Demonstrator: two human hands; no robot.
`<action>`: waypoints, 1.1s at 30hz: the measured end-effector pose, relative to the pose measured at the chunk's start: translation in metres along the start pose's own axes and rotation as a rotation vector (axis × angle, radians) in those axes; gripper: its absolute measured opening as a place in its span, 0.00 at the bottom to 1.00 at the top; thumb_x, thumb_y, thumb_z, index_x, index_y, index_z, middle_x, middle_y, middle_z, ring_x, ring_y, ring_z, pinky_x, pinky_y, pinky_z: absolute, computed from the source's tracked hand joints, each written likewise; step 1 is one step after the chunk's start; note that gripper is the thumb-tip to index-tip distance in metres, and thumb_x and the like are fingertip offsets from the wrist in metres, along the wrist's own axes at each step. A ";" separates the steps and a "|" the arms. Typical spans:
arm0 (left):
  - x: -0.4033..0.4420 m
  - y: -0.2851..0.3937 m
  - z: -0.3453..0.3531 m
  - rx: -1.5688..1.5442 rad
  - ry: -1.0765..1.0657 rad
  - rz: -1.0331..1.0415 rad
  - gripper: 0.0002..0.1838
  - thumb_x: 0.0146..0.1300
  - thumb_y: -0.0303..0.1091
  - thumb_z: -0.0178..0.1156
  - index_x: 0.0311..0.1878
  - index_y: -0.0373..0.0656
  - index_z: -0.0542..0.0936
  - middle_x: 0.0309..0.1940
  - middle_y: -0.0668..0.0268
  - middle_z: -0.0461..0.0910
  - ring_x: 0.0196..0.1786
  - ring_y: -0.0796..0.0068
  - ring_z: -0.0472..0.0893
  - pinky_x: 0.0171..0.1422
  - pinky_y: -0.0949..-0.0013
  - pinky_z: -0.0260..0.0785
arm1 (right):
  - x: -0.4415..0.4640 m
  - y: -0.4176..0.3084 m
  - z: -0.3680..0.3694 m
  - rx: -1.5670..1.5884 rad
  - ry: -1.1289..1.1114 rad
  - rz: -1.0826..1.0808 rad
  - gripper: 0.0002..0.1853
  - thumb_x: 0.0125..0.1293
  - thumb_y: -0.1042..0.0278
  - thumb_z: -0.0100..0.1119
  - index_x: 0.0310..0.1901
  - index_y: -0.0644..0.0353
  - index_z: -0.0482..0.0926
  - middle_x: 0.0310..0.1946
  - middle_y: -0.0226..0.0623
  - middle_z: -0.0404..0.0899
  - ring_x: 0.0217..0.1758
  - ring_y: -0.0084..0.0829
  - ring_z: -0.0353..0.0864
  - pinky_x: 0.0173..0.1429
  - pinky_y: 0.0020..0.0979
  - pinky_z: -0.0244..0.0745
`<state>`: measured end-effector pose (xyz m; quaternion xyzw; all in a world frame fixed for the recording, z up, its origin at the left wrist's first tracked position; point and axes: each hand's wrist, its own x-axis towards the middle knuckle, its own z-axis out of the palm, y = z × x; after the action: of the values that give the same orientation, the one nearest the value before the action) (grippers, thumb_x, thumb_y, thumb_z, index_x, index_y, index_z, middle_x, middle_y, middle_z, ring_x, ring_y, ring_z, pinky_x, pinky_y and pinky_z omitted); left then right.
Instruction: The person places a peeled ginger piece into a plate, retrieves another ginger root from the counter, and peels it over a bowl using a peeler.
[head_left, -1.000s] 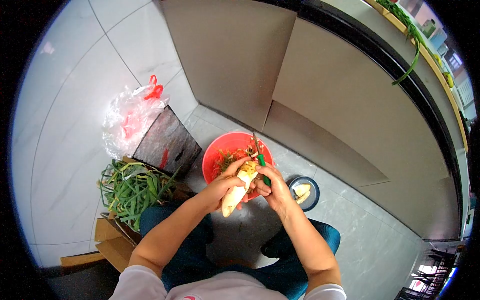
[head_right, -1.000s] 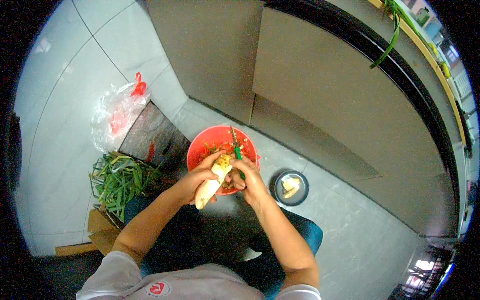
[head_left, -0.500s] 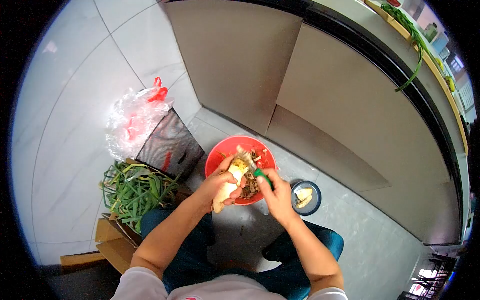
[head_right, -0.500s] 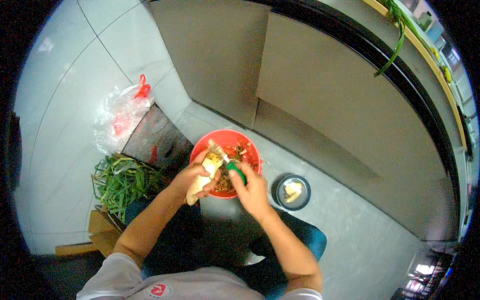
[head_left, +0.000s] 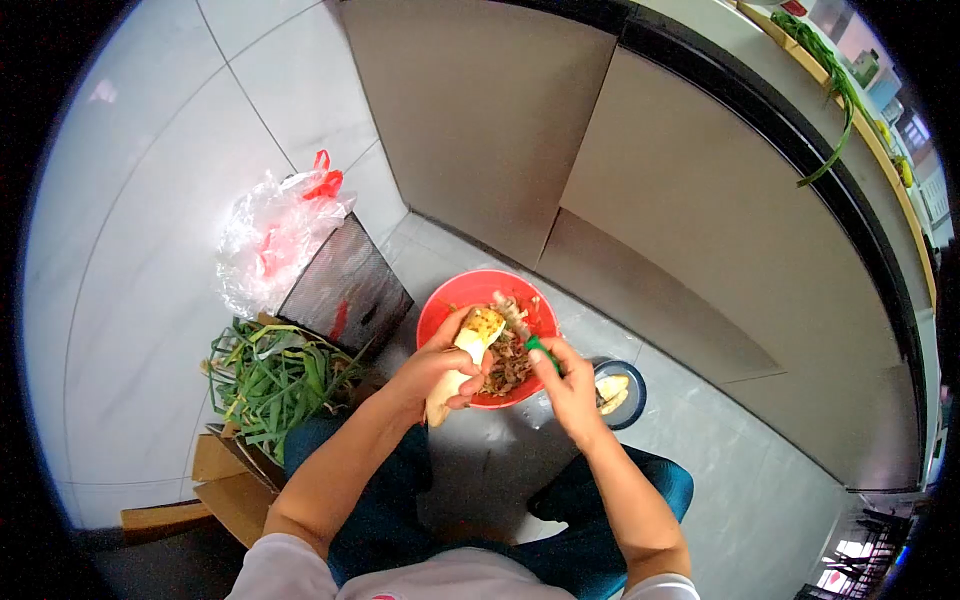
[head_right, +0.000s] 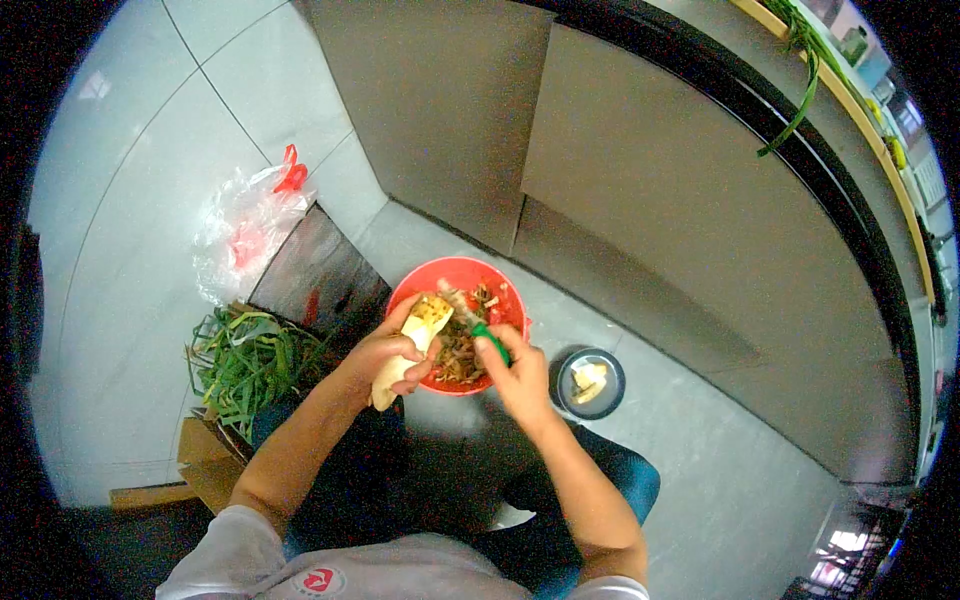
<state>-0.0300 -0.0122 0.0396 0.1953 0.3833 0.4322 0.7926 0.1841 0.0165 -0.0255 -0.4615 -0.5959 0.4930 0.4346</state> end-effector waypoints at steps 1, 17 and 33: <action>0.001 -0.001 -0.002 -0.002 0.001 -0.002 0.49 0.53 0.20 0.50 0.78 0.61 0.45 0.35 0.58 0.73 0.22 0.76 0.72 0.17 0.75 0.63 | -0.005 -0.017 0.000 -0.147 -0.086 -0.046 0.14 0.67 0.57 0.63 0.47 0.58 0.82 0.31 0.44 0.84 0.31 0.36 0.85 0.37 0.33 0.77; -0.001 -0.002 0.001 0.058 -0.005 -0.069 0.48 0.55 0.20 0.52 0.78 0.58 0.46 0.36 0.59 0.73 0.22 0.78 0.71 0.18 0.76 0.61 | -0.001 -0.001 0.000 0.015 -0.108 0.206 0.14 0.73 0.59 0.57 0.45 0.64 0.81 0.34 0.26 0.80 0.38 0.20 0.77 0.44 0.26 0.73; -0.001 0.000 0.004 0.061 -0.055 -0.031 0.44 0.55 0.21 0.51 0.76 0.57 0.50 0.36 0.59 0.73 0.24 0.78 0.72 0.19 0.75 0.62 | -0.002 -0.001 -0.001 0.138 -0.058 0.195 0.15 0.70 0.57 0.61 0.45 0.62 0.81 0.31 0.39 0.83 0.34 0.25 0.82 0.41 0.29 0.74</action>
<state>-0.0272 -0.0132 0.0426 0.2252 0.3775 0.4026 0.8029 0.1854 0.0152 -0.0248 -0.4717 -0.5251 0.5858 0.3982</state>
